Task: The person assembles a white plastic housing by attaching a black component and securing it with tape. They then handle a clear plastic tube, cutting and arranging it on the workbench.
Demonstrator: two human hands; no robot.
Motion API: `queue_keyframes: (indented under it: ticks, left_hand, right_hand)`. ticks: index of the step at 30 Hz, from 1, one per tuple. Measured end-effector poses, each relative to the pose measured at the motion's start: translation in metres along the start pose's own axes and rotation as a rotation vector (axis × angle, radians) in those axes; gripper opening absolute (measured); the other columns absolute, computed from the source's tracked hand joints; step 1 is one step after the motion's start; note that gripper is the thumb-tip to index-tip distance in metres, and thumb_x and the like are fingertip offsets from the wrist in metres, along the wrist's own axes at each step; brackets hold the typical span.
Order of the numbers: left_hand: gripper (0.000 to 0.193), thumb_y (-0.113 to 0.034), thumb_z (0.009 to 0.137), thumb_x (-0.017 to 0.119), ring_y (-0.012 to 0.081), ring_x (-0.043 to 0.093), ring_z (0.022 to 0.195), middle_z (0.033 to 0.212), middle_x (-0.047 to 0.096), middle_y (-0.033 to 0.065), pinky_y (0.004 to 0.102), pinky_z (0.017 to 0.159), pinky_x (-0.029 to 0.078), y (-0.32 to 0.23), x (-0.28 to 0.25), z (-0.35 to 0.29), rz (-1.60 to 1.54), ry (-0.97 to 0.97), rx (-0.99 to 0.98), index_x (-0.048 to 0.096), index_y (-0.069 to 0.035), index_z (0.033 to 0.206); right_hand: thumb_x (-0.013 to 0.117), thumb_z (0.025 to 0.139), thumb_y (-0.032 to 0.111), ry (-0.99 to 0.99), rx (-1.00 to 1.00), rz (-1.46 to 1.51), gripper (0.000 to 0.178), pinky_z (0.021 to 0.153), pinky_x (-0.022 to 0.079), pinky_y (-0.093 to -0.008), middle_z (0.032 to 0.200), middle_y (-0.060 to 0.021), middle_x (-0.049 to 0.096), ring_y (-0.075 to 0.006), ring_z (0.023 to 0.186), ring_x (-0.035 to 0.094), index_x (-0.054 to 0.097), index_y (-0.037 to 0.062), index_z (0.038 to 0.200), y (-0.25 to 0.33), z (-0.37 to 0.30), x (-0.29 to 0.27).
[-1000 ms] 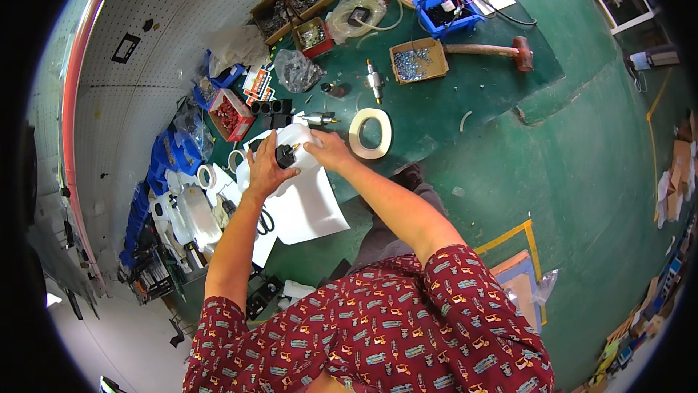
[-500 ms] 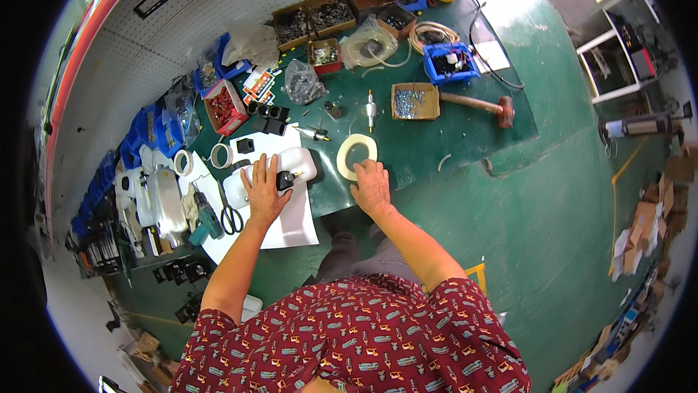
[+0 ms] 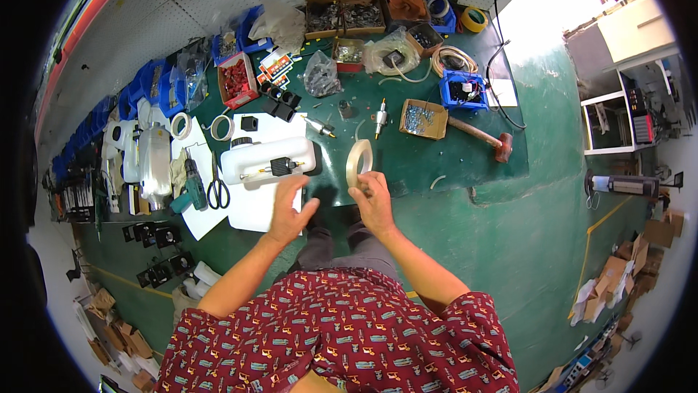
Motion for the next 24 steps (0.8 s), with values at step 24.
queue_keyframes:
  ticks: [24]
  left_hand:
    - [0.040, -0.014, 0.093, 0.070, 0.0328, 0.062, 0.111, 0.113, 0.066, 0.0177, 0.0415, 0.107, 0.043, -0.077, 0.008, 0.014, -0.196, 0.054, -0.133, 0.061, -0.001, 0.129]
  right_hand:
    - [0.068, 0.092, -0.003, 0.256, -0.256, -0.053, 0.033, 0.073, 0.056, -0.0235, 0.117, -0.0109, 0.062, -0.0131, 0.095, 0.064, 0.068, -0.0036, 0.125, 0.150, 0.048, -0.009]
Point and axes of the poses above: each hand's wrist, its own z-axis towards the middle knuckle, its own x-axis out of the palm, y = z × x, the point moved 8 cm from there along z, towards the middle knuckle
